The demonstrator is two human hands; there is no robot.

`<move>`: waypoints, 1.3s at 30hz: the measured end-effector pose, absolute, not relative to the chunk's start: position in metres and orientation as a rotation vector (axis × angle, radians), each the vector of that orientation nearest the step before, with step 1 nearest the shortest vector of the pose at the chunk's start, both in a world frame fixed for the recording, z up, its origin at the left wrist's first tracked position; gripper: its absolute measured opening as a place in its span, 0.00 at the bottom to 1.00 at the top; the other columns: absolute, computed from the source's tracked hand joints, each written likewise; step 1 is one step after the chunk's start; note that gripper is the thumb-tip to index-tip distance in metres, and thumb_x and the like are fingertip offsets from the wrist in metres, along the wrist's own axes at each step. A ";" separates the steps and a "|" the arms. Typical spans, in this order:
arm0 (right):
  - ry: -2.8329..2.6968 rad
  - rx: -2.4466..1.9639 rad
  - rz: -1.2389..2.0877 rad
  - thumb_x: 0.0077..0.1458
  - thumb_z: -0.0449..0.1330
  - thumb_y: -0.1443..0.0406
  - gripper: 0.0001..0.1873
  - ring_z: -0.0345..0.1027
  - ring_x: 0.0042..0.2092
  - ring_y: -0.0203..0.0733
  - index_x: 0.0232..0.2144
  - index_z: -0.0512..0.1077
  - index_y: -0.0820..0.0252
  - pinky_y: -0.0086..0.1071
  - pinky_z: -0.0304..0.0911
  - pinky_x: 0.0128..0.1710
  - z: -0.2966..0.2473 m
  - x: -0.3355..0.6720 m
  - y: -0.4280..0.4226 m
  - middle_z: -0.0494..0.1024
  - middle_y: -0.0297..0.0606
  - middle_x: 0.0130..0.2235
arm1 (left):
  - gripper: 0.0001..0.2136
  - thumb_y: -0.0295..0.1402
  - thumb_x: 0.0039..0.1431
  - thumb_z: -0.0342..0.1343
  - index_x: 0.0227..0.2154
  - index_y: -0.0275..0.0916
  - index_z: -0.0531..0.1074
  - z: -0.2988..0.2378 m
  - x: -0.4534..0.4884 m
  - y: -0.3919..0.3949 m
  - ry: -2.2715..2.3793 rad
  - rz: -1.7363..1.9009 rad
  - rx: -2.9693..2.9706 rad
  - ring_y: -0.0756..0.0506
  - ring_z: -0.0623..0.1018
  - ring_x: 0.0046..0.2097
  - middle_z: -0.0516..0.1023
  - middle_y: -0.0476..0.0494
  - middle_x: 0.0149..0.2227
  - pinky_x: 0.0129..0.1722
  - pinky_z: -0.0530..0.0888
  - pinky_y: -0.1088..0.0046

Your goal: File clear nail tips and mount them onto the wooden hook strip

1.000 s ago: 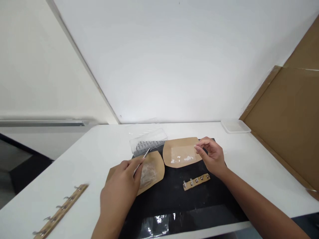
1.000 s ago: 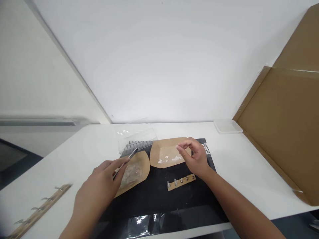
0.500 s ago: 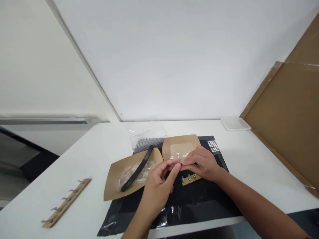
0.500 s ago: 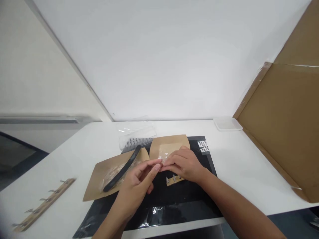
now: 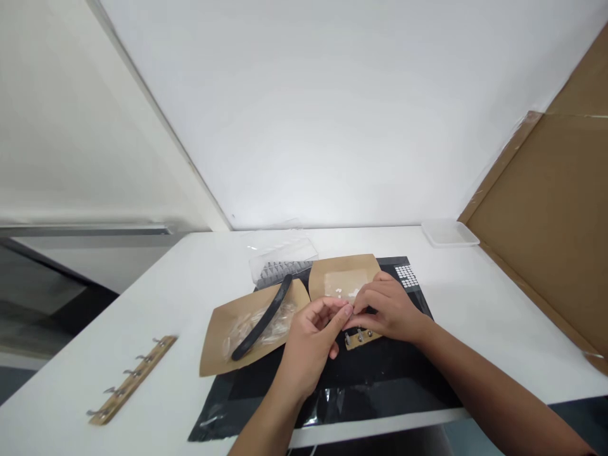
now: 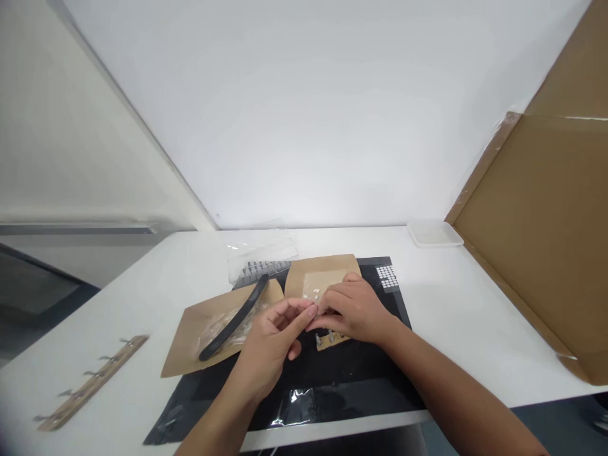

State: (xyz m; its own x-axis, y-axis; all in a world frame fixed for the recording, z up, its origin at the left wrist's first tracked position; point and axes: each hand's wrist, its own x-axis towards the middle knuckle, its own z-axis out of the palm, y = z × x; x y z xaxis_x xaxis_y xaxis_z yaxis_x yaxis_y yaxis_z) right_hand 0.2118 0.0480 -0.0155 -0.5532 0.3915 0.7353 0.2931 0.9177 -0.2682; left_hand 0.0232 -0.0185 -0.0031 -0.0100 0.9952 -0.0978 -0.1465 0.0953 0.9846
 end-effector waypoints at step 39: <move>-2.437 -0.723 0.489 0.61 0.70 0.46 0.20 0.74 0.36 0.37 0.40 0.79 0.56 0.36 0.53 0.41 -0.027 0.258 0.038 0.81 0.32 0.35 | 0.06 0.27 0.66 0.62 0.44 0.39 0.75 -0.034 0.015 -0.023 1.133 1.068 2.377 0.41 0.77 0.44 0.80 0.39 0.43 0.42 0.76 0.64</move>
